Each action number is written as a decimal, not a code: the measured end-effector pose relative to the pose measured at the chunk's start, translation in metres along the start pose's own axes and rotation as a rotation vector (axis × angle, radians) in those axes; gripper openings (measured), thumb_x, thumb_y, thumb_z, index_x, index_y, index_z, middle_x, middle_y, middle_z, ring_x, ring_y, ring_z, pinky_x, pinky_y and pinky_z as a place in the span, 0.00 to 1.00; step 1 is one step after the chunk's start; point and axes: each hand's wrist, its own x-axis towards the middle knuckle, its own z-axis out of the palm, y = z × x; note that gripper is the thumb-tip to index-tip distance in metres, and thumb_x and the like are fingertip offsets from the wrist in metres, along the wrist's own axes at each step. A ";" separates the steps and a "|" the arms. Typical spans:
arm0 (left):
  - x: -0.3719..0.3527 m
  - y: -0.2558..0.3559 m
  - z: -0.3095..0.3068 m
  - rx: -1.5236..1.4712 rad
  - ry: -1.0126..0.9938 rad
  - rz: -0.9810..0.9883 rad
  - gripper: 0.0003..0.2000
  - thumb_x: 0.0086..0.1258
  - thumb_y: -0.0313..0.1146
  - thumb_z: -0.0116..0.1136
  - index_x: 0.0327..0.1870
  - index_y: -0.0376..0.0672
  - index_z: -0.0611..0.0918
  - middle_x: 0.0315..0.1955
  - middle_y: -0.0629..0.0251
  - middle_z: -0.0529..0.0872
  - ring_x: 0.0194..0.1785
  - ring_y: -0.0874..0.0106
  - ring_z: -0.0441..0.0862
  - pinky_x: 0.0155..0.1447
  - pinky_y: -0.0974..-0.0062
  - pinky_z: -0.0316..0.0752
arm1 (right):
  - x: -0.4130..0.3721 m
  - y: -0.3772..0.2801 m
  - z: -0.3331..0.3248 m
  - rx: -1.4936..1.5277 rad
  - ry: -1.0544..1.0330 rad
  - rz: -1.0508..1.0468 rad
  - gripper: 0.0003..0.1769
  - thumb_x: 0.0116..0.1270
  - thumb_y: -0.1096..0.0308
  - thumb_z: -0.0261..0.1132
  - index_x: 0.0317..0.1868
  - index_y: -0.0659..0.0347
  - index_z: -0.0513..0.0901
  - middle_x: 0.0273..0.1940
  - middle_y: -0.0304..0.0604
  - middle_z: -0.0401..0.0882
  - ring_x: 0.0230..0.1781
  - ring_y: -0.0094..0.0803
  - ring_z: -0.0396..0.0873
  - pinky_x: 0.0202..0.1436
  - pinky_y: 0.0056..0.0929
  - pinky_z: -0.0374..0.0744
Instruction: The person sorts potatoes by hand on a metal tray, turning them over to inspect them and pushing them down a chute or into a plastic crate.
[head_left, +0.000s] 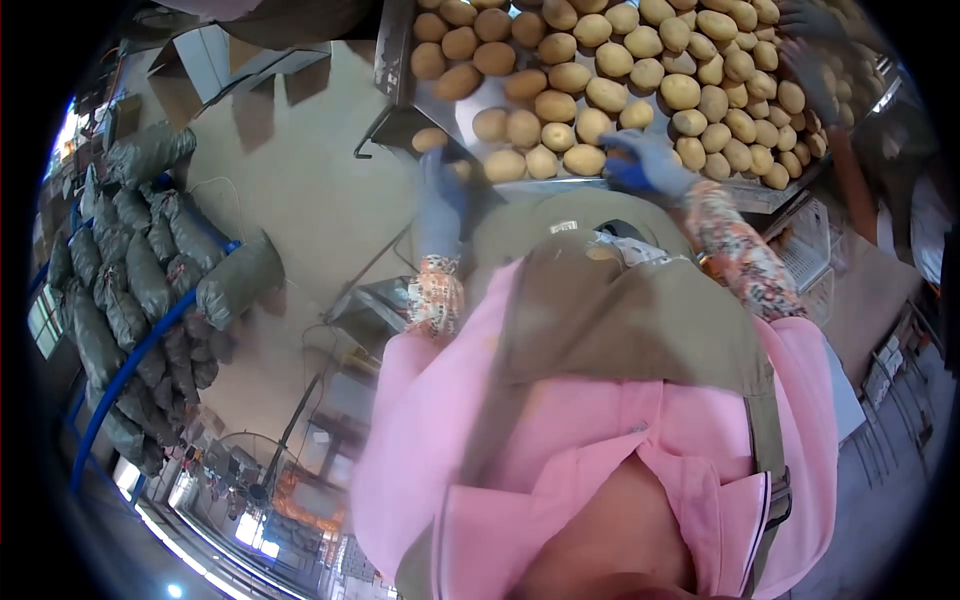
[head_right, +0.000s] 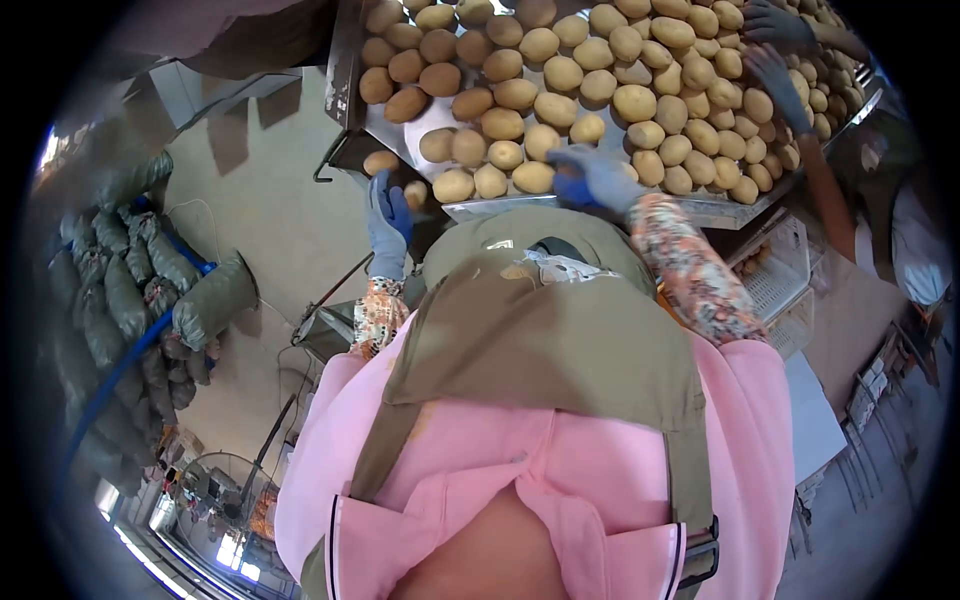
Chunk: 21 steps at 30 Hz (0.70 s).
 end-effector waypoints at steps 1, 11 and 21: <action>0.011 0.004 0.001 0.050 0.072 0.071 0.19 0.74 0.37 0.49 0.61 0.37 0.75 0.58 0.48 0.77 0.62 0.54 0.74 0.66 0.61 0.67 | 0.017 -0.022 0.008 -0.061 -0.101 0.038 0.27 0.66 0.62 0.62 0.67 0.44 0.72 0.50 0.51 0.79 0.47 0.44 0.80 0.56 0.38 0.77; 0.068 0.075 0.038 0.216 -0.328 0.234 0.26 0.72 0.47 0.51 0.70 0.50 0.68 0.66 0.53 0.70 0.69 0.51 0.65 0.72 0.46 0.51 | 0.095 -0.070 0.005 -0.061 -0.199 -0.094 0.18 0.65 0.61 0.60 0.56 0.50 0.80 0.53 0.47 0.80 0.52 0.46 0.79 0.58 0.40 0.76; 0.007 0.007 0.005 0.277 -0.001 0.215 0.25 0.69 0.32 0.54 0.68 0.49 0.69 0.67 0.51 0.66 0.71 0.42 0.56 0.72 0.46 0.55 | -0.002 0.015 0.006 -0.179 0.249 0.027 0.36 0.62 0.66 0.63 0.71 0.44 0.65 0.68 0.45 0.68 0.71 0.48 0.61 0.75 0.44 0.56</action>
